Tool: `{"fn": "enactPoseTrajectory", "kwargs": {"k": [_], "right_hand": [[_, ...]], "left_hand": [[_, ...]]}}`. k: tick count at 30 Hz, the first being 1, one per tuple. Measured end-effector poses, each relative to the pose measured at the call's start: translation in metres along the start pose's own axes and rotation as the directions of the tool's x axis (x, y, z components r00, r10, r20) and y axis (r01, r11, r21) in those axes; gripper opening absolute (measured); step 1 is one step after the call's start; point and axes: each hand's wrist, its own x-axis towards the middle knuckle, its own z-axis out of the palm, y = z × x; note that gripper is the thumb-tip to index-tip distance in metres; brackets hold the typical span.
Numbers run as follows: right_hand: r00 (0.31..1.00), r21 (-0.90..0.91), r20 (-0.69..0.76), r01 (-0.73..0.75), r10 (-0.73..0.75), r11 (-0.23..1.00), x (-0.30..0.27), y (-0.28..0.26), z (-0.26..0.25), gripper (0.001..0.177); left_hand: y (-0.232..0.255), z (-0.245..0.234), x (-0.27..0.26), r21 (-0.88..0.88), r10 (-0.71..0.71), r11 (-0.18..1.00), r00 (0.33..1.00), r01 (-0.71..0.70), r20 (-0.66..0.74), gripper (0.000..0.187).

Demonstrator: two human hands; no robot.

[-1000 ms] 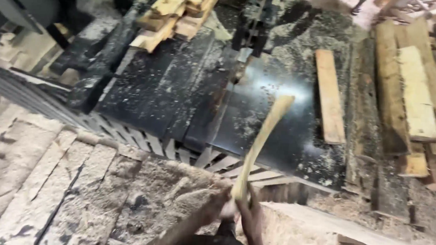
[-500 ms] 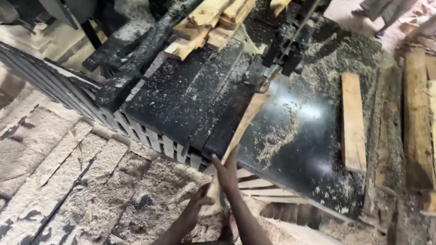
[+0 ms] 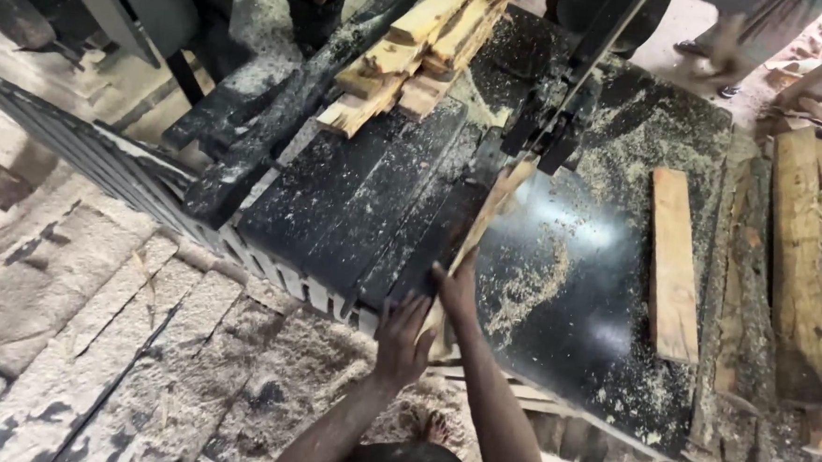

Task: Operating a large band saw to cut multiple pieces of wood into smaller sections.

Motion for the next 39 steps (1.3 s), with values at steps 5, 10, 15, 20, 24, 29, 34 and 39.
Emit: {"fn": "enactPoseTrajectory", "kwargs": {"k": [5, 10, 15, 20, 24, 29, 34, 39], "right_hand": [[1.0, -0.014, 0.006, -0.026, 0.026, 1.0, -0.047, -0.026, -0.021, 0.089], [0.935, -0.151, -0.156, -0.34, 0.317, 0.928, -0.111, 0.038, 0.002, 0.052], [0.873, 0.109, -0.457, -0.137, 0.172, 0.985, -0.089, 0.021, 0.006, 0.037], [0.848, 0.042, -0.527, -0.036, 0.053, 0.998, -0.04, 0.012, -0.01, 0.034], [0.842, 0.05, -0.539, 0.037, -0.004, 0.998, 0.03, 0.018, -0.02, 0.039], [0.842, -0.482, -0.529, -0.2, -0.101, 0.853, 0.118, 0.049, -0.059, 0.046], [0.88, -0.89, -0.422, -0.358, -0.217, 0.282, 0.122, 0.117, -0.229, 0.117], [0.847, -0.714, -0.483, -0.529, 0.223, 0.459, 0.056, 0.164, -0.377, 0.119]], "left_hand": [[0.007, -0.02, 0.021, 0.029, 0.011, 0.999, 0.991, -0.015, 0.134, 0.073], [0.02, -0.047, 0.029, 0.408, -0.211, 0.888, 0.597, -0.214, 0.774, 0.115], [-0.025, 0.008, 0.039, 0.435, -0.023, 0.855, 0.817, -0.283, 0.576, 0.117], [-0.011, 0.023, 0.095, 0.291, -0.096, 0.949, 0.764, -0.124, 0.638, 0.121], [-0.055, 0.089, 0.137, 0.4, 0.012, 0.894, 0.903, -0.202, 0.43, 0.11], [-0.026, 0.094, 0.198, 0.318, -0.022, 0.942, 0.928, -0.104, 0.371, 0.117], [-0.017, 0.053, 0.149, 0.32, -0.192, 0.944, 0.925, 0.083, 0.328, 0.119], [0.0, 0.013, 0.045, 0.361, -0.122, 0.93, 0.873, -0.065, 0.472, 0.121]]}}
